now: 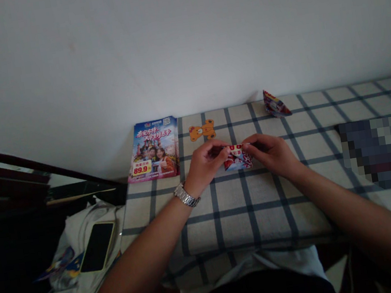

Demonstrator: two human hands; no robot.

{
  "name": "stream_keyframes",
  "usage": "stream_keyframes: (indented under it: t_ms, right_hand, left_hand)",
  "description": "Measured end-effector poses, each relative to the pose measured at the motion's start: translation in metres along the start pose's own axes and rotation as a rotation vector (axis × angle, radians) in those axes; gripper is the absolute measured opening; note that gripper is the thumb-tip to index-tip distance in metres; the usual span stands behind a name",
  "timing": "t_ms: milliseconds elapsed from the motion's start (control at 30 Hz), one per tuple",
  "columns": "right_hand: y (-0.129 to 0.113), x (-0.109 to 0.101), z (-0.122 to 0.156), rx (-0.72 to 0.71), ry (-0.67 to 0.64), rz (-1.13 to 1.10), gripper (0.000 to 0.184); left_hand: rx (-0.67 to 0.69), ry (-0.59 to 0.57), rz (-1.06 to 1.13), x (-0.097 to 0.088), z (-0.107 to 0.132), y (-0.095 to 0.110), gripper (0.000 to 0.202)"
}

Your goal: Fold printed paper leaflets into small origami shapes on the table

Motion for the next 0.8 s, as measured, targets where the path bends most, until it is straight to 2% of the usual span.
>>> stream_keyframes:
  t_ms: [433,800]
  right_hand:
    - [-0.0050,0.0017,0.0019,-0.041,-0.002,0.067,0.026]
    - [-0.0052,-0.0001,0.0011,-0.035,-0.003,0.022,0.025]
  left_hand:
    - [-0.058,0.056,0.061,0.0006,0.0006,-0.0024,0.021]
    - [-0.077,0.035,0.087,-0.0002,0.0005,-0.0035,0.023]
Point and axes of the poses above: each hand's wrist, its own z-axis away from the middle knuckle, its own x-axis out of the palm, y = z × x, the point moved 4 cm from there along -z, towards the middle knuckle, and after that the axes turned 13 degrees about x, right-handed, at the moved point
